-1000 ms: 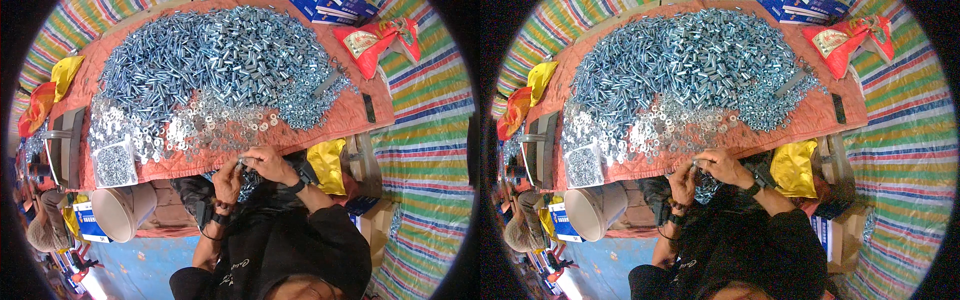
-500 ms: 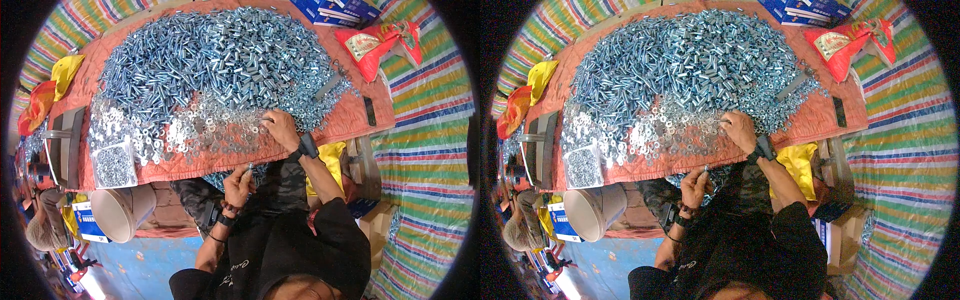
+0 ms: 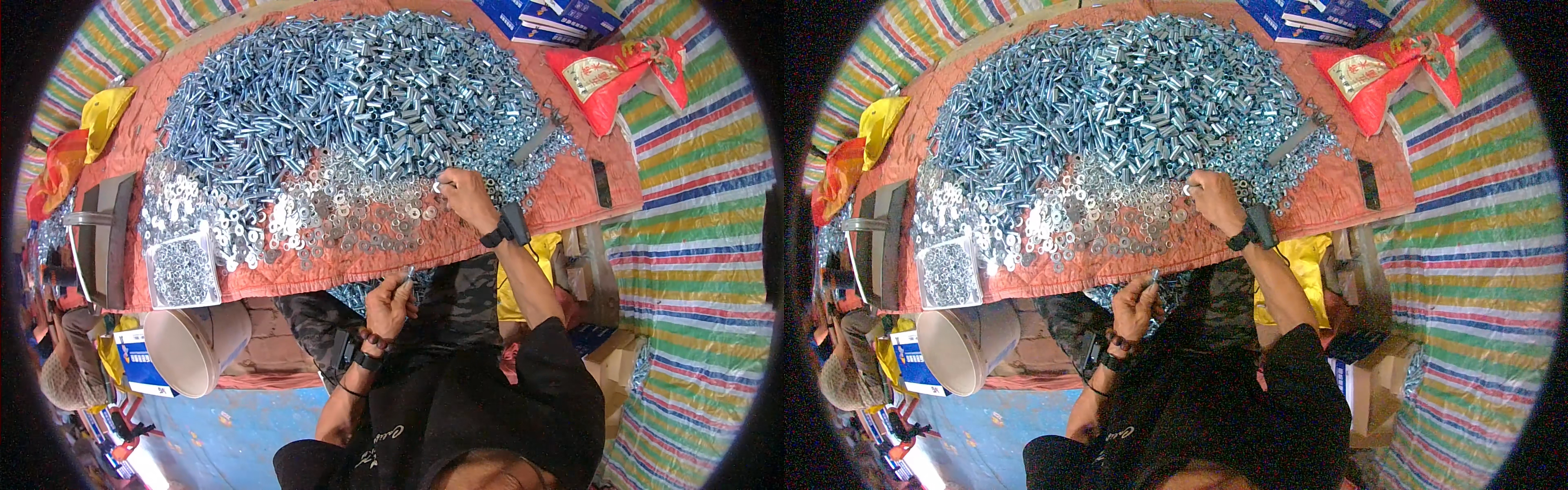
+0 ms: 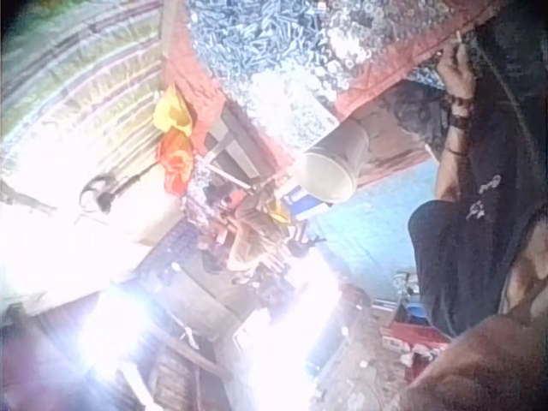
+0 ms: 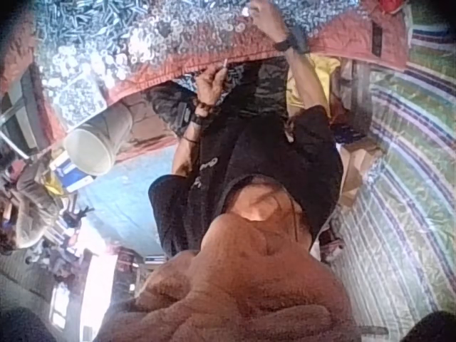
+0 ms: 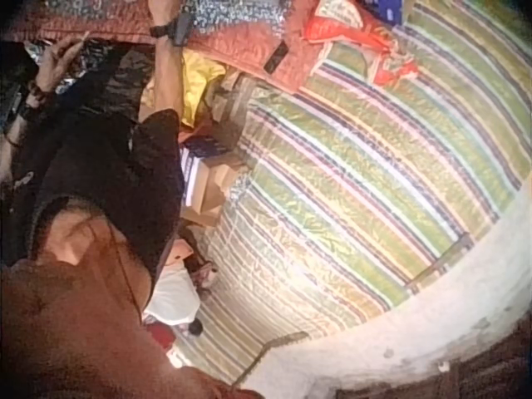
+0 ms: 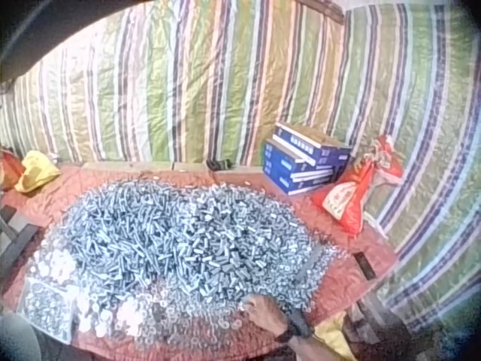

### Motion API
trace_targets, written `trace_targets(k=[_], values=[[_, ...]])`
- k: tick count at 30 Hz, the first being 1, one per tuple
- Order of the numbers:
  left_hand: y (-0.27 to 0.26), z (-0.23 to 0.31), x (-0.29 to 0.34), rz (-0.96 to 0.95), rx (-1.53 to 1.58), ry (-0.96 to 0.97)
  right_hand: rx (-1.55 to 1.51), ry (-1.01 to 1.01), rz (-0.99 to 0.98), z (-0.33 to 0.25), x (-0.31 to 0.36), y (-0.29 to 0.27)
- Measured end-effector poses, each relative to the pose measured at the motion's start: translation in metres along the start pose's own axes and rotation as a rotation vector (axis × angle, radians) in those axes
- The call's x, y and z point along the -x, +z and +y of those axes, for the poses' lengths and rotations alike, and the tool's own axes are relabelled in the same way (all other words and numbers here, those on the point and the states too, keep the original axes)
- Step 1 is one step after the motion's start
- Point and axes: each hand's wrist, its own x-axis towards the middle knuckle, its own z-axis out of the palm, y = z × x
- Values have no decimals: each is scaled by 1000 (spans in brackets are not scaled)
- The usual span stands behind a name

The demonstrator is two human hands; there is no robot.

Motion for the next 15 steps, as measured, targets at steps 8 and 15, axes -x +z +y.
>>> trace_targets(k=[8,15], values=[[2,-4,1,-43,-22,-38,18,29,-56,-4,7,-4],[1,-6,2,-52,-49,-36,98,-73,47,-7,2,3]])
